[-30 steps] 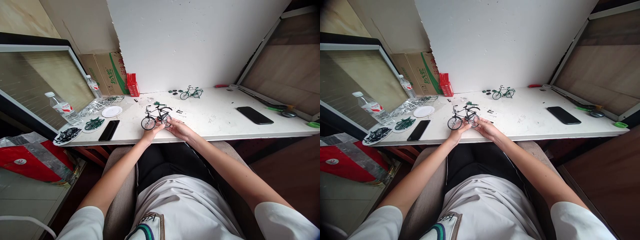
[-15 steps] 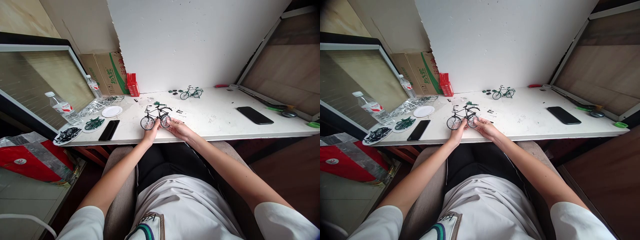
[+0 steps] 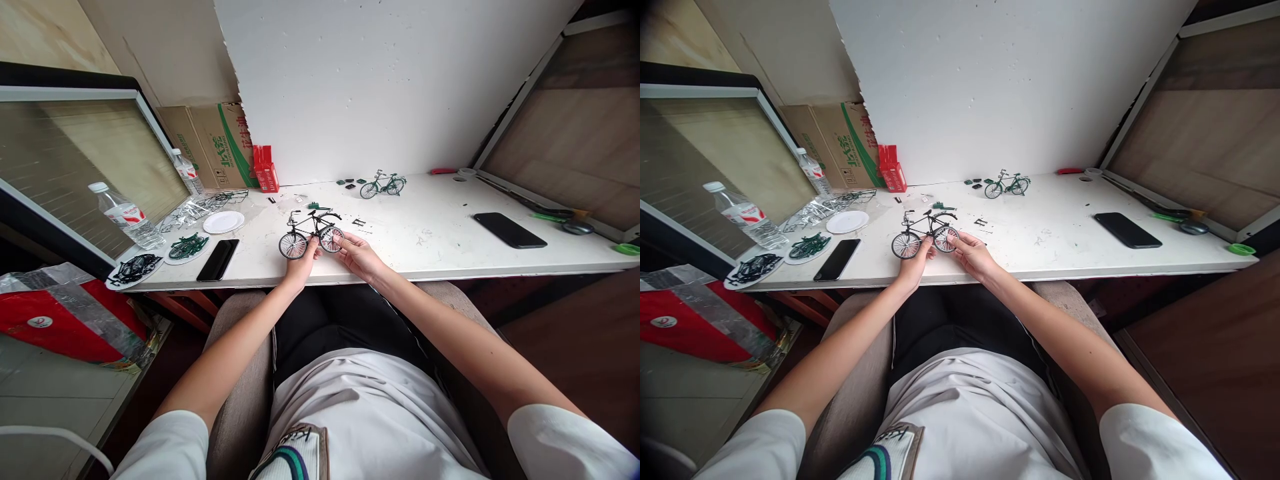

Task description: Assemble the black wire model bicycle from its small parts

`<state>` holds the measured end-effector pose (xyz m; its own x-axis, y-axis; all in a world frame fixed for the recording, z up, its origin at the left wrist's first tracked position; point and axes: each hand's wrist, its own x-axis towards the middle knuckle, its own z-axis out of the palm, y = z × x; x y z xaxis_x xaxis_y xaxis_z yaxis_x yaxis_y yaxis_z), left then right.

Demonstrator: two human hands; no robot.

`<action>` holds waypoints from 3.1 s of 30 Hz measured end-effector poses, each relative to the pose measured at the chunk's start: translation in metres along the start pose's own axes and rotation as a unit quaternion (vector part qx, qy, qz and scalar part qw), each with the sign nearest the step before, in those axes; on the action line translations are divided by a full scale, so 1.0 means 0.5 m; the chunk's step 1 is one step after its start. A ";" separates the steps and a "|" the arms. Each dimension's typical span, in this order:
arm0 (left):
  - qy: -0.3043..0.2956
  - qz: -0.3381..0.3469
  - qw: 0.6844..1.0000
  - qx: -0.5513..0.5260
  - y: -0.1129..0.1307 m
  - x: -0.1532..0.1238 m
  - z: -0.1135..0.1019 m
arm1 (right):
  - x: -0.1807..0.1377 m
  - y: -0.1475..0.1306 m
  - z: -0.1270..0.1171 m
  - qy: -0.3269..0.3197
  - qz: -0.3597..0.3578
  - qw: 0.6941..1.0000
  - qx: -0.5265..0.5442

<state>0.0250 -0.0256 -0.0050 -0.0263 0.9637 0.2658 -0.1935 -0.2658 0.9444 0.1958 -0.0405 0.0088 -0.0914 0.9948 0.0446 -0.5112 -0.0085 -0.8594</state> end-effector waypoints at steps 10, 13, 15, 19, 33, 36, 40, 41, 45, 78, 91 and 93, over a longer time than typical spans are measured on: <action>-0.009 -0.001 1.000 0.000 -0.002 -0.002 -0.001 | 0.008 0.006 -0.008 -0.004 0.009 1.000 0.003; -0.020 0.005 1.000 0.008 -0.002 -0.003 -0.001 | 0.008 0.007 -0.010 0.003 0.004 1.000 0.008; -0.027 0.009 0.999 0.014 -0.003 -0.003 -0.002 | 0.008 0.007 -0.009 0.008 -0.002 1.000 0.011; -0.034 0.010 0.999 0.026 -0.005 -0.003 -0.004 | 0.007 0.007 -0.007 0.018 -0.007 1.000 0.014; -0.032 0.009 0.999 0.020 -0.006 0.002 -0.007 | 0.002 0.006 0.002 0.050 -0.005 0.999 -0.009; -0.029 0.008 0.999 0.021 -0.001 -0.002 -0.005 | -0.003 0.003 0.009 0.059 -0.006 0.998 -0.013; -0.022 0.010 0.999 0.034 0.005 -0.005 -0.002 | -0.004 0.003 0.012 0.065 -0.010 0.998 -0.021; -0.023 0.010 0.999 0.038 0.005 -0.006 -0.001 | -0.004 0.004 0.013 0.063 -0.011 0.998 -0.023; -0.033 0.011 0.998 0.046 0.004 -0.006 -0.002 | -0.001 0.006 0.011 0.062 -0.023 0.997 -0.030; -0.080 0.000 0.995 0.059 0.002 -0.005 -0.004 | -0.007 0.018 0.017 0.141 -0.095 0.985 -0.043; -0.048 -0.024 0.998 0.020 0.011 0.000 -0.003 | -0.021 0.016 0.024 0.082 -0.131 0.986 -0.062; -0.051 -0.025 0.998 0.016 0.009 0.001 -0.004 | -0.020 0.019 0.021 0.084 -0.126 0.987 -0.057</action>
<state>0.0223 -0.0262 -0.0009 0.0825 0.9686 0.2346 -0.1615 -0.2193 0.9622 0.1828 -0.0516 0.0056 0.1744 0.9666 0.1876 -0.3985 0.2435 -0.8843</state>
